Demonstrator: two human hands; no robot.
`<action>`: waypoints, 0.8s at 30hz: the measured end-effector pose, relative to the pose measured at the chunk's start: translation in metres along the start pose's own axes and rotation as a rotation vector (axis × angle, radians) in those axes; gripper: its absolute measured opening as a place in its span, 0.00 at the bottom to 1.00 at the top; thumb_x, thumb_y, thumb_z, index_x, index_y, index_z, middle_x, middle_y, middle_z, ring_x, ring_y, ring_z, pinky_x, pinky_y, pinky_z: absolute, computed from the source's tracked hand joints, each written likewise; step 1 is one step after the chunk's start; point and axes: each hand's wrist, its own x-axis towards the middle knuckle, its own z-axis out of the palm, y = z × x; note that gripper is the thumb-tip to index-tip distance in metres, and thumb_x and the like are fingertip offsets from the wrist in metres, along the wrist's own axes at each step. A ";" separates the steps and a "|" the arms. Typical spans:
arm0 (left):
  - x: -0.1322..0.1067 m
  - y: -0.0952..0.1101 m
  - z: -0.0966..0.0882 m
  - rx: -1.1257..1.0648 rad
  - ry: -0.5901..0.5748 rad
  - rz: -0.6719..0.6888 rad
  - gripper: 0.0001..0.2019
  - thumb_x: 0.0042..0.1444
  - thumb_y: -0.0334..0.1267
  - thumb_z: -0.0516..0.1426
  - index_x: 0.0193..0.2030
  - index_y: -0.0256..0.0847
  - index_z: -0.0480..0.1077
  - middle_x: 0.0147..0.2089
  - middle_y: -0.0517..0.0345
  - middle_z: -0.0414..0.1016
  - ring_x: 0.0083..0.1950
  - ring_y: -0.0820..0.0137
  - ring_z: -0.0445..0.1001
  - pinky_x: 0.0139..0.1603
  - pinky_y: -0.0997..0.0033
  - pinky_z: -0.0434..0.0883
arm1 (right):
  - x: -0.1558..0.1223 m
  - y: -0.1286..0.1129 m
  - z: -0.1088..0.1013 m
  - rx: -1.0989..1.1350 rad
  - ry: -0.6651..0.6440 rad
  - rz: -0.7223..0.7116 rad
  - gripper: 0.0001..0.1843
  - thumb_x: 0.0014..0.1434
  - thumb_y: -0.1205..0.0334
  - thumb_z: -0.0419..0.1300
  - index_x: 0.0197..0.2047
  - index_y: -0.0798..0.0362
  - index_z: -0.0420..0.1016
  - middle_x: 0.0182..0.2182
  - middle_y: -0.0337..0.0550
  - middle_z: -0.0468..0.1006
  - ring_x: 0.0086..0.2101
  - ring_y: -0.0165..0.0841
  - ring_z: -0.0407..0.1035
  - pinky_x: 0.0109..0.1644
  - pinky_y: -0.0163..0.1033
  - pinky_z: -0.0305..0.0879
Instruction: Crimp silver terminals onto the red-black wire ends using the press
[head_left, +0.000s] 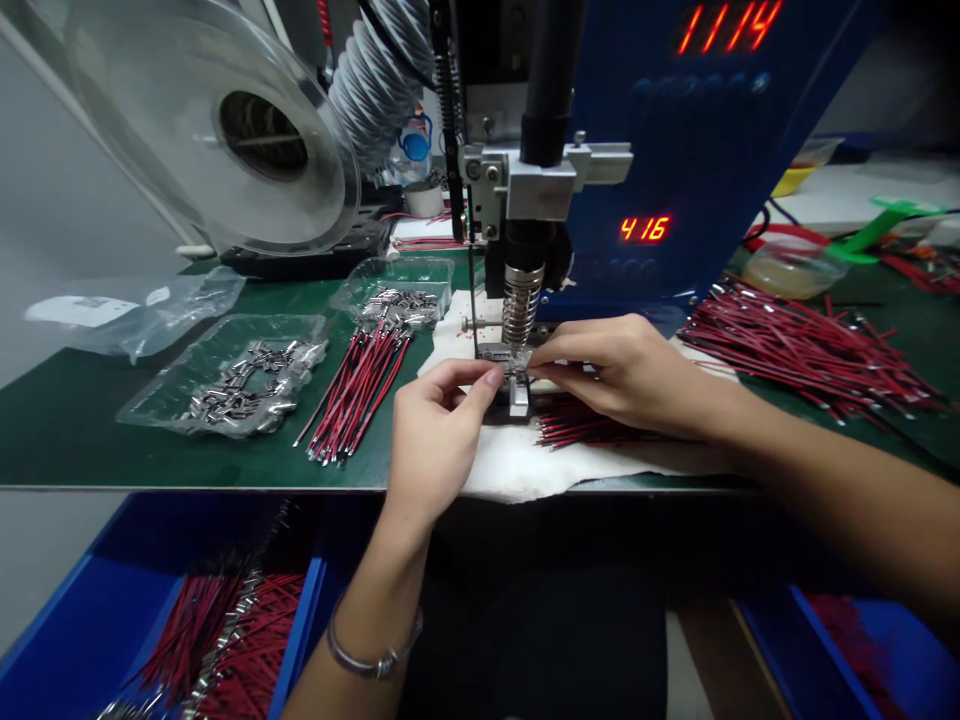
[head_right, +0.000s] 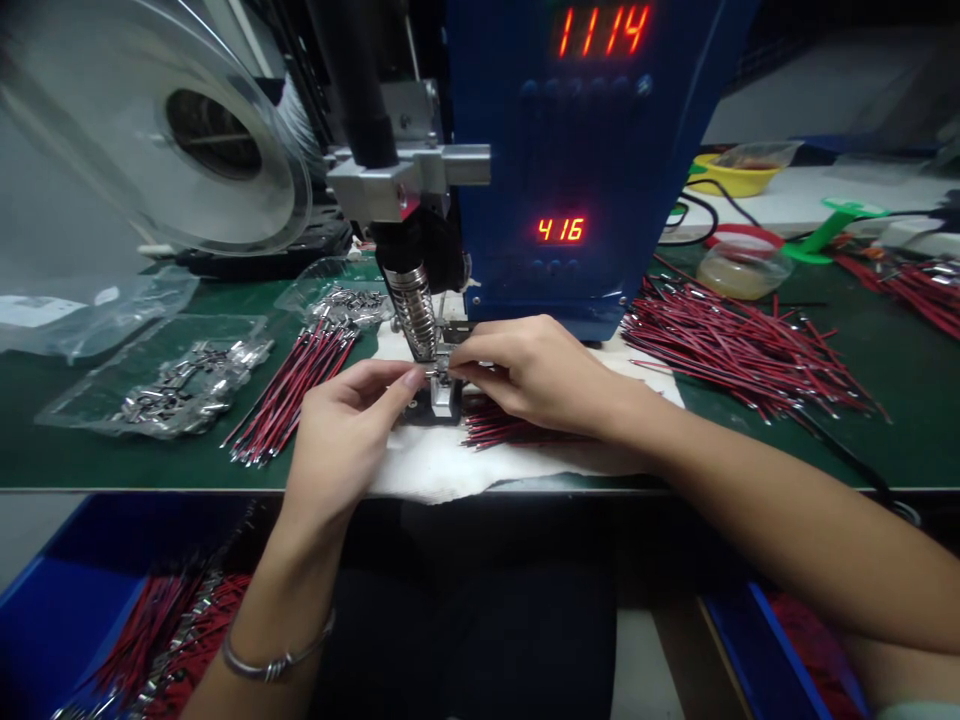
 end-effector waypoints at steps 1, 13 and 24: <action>0.000 0.000 0.000 0.000 0.002 0.002 0.09 0.54 0.41 0.63 0.36 0.37 0.77 0.35 0.54 0.78 0.36 0.71 0.74 0.35 0.76 0.68 | 0.000 0.000 0.000 -0.002 -0.003 0.002 0.10 0.62 0.68 0.55 0.42 0.60 0.78 0.33 0.46 0.77 0.31 0.28 0.69 0.35 0.32 0.61; 0.001 0.002 0.001 -0.065 0.044 0.039 0.10 0.58 0.42 0.58 0.33 0.37 0.73 0.30 0.56 0.74 0.32 0.72 0.70 0.33 0.75 0.66 | 0.002 -0.003 0.000 0.001 -0.017 0.043 0.11 0.62 0.68 0.55 0.42 0.60 0.78 0.35 0.47 0.78 0.32 0.30 0.71 0.36 0.34 0.62; 0.000 0.002 0.000 -0.056 0.030 0.020 0.12 0.59 0.44 0.58 0.32 0.37 0.73 0.31 0.55 0.74 0.29 0.73 0.68 0.32 0.74 0.65 | 0.001 -0.003 0.000 -0.003 -0.008 0.039 0.10 0.62 0.68 0.55 0.42 0.60 0.78 0.34 0.46 0.77 0.32 0.29 0.70 0.36 0.33 0.61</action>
